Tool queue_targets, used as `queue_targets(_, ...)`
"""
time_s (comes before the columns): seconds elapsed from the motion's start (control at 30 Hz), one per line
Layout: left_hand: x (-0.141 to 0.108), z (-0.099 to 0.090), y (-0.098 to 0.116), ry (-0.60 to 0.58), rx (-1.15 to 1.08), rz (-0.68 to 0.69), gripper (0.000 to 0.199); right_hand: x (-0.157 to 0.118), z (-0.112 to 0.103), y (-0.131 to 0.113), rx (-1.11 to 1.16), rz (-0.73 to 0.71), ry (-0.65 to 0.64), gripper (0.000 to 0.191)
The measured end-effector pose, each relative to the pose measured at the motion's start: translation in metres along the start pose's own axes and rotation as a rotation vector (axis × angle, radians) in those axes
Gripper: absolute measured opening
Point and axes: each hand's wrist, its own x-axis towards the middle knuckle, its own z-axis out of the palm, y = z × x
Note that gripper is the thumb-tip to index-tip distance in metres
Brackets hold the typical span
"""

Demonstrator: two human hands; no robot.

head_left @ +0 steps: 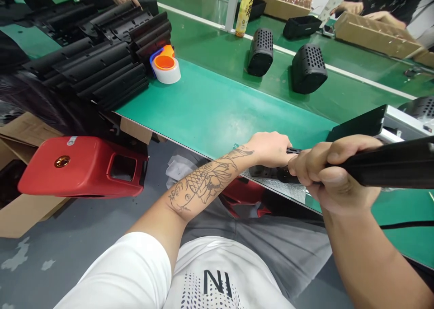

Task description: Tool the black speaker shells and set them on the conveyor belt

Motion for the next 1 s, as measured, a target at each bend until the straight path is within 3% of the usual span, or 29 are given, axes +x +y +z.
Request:
queue_targets(0.13,-0.001,-0.001,0.000,0.014,-0.004,-0.003,0.028,0.000,0.008,0.005,0.007,0.008,0.022,0.037)
queue_targets(0.23,-0.009,0.001,-0.003,0.109,-0.068,-0.005,0.033,-0.003,0.013,0.003,-0.007,0.009,0.104,0.035)
queue_targets(0.33,-0.032,0.014,-0.015,0.221,-0.125,0.023,0.041,-0.004,-0.003,-0.009,-0.051,-0.007,0.229,0.035)
queue_targets(0.37,-0.041,0.022,-0.021,0.238,-0.127,0.052,0.051,-0.004,-0.017,-0.014,-0.080,-0.026,0.290,0.036)
queue_targets(0.43,-0.059,0.040,-0.037,0.249,-0.126,0.108,0.099,-0.004,-0.057,-0.023,-0.191,-0.101,0.485,0.039)
queue_targets(0.47,-0.065,0.050,-0.045,0.289,-0.147,0.136,0.109,-0.003,-0.082,-0.026,-0.270,-0.149,0.600,0.038)
queue_targets(0.53,-0.072,0.066,-0.058,0.388,-0.169,0.136,0.111,-0.003,-0.133,-0.027,-0.431,-0.229,0.795,0.034)
queue_targets(0.6,-0.066,0.072,-0.066,0.483,-0.188,0.063,0.105,-0.004,-0.176,-0.022,-0.520,-0.253,0.888,0.036)
queue_targets(0.67,-0.047,0.067,-0.066,0.561,-0.203,-0.050,0.099,-0.008,-0.203,-0.013,-0.526,-0.225,0.902,0.042)
queue_targets(0.73,-0.012,0.052,-0.061,0.640,-0.220,-0.150,0.096,-0.015,-0.214,-0.004,-0.496,-0.181,0.888,0.046)
queue_targets(0.87,0.086,0.020,-0.037,0.712,-0.241,-0.222,0.095,-0.028,-0.208,0.000,-0.424,-0.098,0.830,0.042)
queue_targets(1.0,0.195,0.010,0.000,0.690,-0.214,-0.205,0.098,-0.038,-0.195,-0.015,-0.357,-0.030,0.783,0.030)
